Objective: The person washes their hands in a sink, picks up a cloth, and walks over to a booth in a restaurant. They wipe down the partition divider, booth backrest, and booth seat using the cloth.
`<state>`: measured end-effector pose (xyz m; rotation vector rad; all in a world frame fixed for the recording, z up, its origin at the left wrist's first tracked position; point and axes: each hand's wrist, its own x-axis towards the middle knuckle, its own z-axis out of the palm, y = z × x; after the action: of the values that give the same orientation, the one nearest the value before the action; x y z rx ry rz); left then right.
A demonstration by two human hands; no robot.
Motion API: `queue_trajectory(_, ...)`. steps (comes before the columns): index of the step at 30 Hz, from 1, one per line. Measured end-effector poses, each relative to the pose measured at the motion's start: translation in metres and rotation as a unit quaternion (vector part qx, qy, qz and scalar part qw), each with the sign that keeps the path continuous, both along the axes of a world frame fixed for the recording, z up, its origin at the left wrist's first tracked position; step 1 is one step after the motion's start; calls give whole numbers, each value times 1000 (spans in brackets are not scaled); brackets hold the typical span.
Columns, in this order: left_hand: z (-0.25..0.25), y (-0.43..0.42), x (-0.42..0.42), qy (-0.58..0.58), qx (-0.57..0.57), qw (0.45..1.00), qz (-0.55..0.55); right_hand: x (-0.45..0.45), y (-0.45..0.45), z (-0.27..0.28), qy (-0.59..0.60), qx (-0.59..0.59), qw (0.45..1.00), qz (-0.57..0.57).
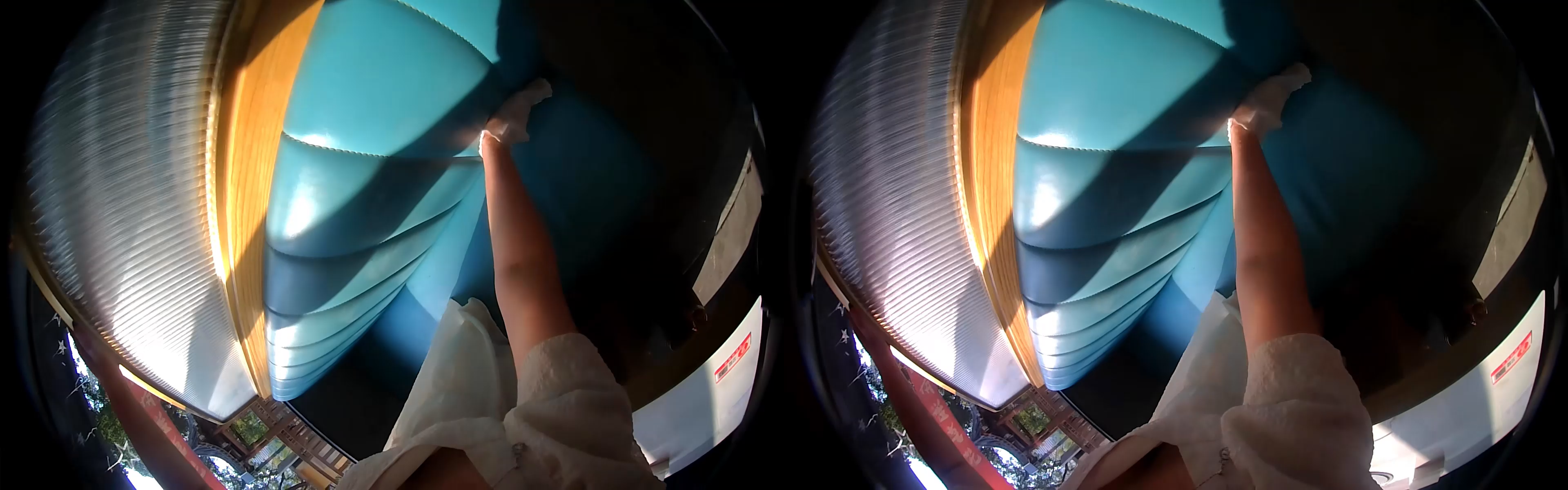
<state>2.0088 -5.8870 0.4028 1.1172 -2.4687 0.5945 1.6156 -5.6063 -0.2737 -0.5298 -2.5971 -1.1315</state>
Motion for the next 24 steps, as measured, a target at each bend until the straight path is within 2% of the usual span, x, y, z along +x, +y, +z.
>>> queue_trajectory(1, 1, 2, -1, -3, 1, 1000, -1, 13, -1, -9, -99, -9, 995, 27)
queue_trajectory(2, 0, 3, -3, -5, 2, 1000, -1, 23, 0, -17, -241, 74, 967, 37)
queue_trajectory(3, 1, 5, -5, -7, 2, 1000, -3, 34, 4, -21, -384, 266, 879, 96)
queue_trajectory(4, -1, 6, -8, -8, 4, 1000, -4, 49, 9, -22, -438, 208, 863, 143)
queue_trajectory(5, -4, 7, -10, -8, 6, 1000, -5, 63, 13, -24, -468, 101, 864, 157)
queue_trajectory(6, -6, 9, -15, -8, 10, 1000, -8, 76, 16, -16, -498, 71, 846, 175)
queue_trajectory(8, -10, 13, -23, -3, 15, 1000, -14, 101, 21, 15, -579, 73, 782, 220)
queue_trajectory(11, -27, 34, -42, 9, 22, 1000, 4, 130, 15, 90, -664, 105, 687, 275)
queue_trajectory(12, -33, 42, -51, 23, 46, 999, -5, 139, 11, 117, -665, 113, 680, 286)
queue_trajectory(15, -46, 58, -67, 20, 65, 998, -14, 179, -6, 177, -517, 135, 796, 283)
queue_trajectory(17, -61, 78, -83, 79, 123, 988, -43, 210, -27, 210, -391, 222, 852, 268)
queue_trajectory(19, -61, 77, -89, 91, 166, 982, -25, 239, -54, 231, -274, 395, 846, 229)
queue_trajectory(21, -62, 73, -88, 32, 190, 974, -118, 253, -73, 241, -199, 538, 798, 183)
queue_trajectory(24, -59, 71, -87, 2, 179, 974, -142, 225, -73, 230, -168, 592, 777, 132)
